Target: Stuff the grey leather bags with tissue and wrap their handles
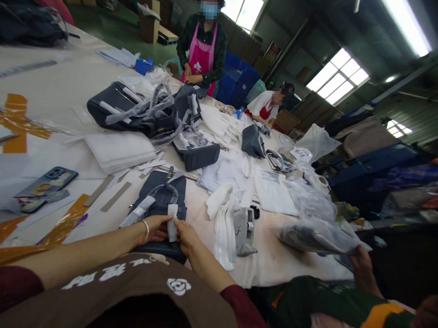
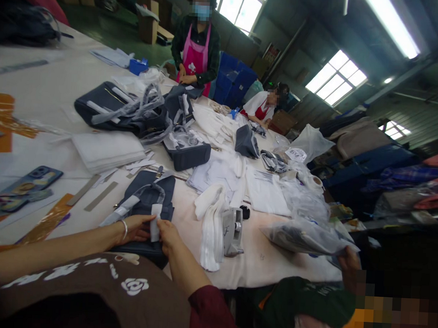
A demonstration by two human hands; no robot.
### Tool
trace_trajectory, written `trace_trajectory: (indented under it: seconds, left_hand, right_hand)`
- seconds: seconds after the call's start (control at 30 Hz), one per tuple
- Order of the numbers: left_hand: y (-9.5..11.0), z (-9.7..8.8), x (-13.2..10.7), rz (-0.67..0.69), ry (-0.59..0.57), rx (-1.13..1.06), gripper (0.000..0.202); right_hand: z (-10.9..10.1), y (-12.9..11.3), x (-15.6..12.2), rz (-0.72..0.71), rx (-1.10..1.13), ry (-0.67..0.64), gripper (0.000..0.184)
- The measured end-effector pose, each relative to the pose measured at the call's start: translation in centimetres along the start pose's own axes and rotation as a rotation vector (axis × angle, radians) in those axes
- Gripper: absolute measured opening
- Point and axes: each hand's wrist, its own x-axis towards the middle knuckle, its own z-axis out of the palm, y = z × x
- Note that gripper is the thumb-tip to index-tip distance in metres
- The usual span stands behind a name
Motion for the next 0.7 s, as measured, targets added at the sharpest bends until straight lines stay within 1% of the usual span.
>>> trace_trajectory:
  seconds: [0.1, 0.17, 0.23, 0.37, 0.43, 0.5, 0.57, 0.63, 0.7]
  left_hand:
    - [-0.2, -0.1, 0.2, -0.009, -0.005, 0.004, 0.049]
    - [-0.3, -0.2, 0.4, 0.009, 0.008, 0.028, 0.05]
    - [-0.5, -0.1, 0.5, 0.03, 0.014, 0.052, 0.053]
    - [-0.6, 0.2, 0.6, 0.07, 0.019, 0.129, 0.055]
    - [-0.4, 0.4, 0.6, 0.081, 0.091, 0.214, 0.053]
    - [-0.2, 0.6, 0.7, 0.116, 0.234, 0.34, 0.052]
    - [0.2, 0.7, 0.7, 0.196, 0.375, 0.495, 0.049]
    - [0.5, 0.8, 0.8, 0.28, 0.427, 0.568, 0.039]
    - [0.9, 0.8, 1.0, 0.317, 0.409, 0.504, 0.027]
  right_hand:
    - [-0.5, -0.1, -0.3, 0.025, 0.079, -0.003, 0.034]
    - [-0.7, -0.2, -0.5, 0.013, 0.038, -0.019, 0.033]
    - [-0.7, -0.3, -0.7, -0.031, -0.036, -0.018, 0.034]
    - [-0.5, -0.3, -0.8, -0.106, -0.127, 0.048, 0.037]
    - [-0.4, -0.1, -0.7, -0.097, -0.118, 0.072, 0.038]
    - [-0.5, 0.1, -0.6, -0.09, -0.12, 0.086, 0.04]
    - [-0.5, 0.1, -0.5, -0.097, -0.182, 0.104, 0.042]
    - [-0.5, 0.1, -0.5, -0.12, -0.268, 0.13, 0.045]
    - [-0.6, 0.0, -0.6, -0.138, -0.315, 0.153, 0.045]
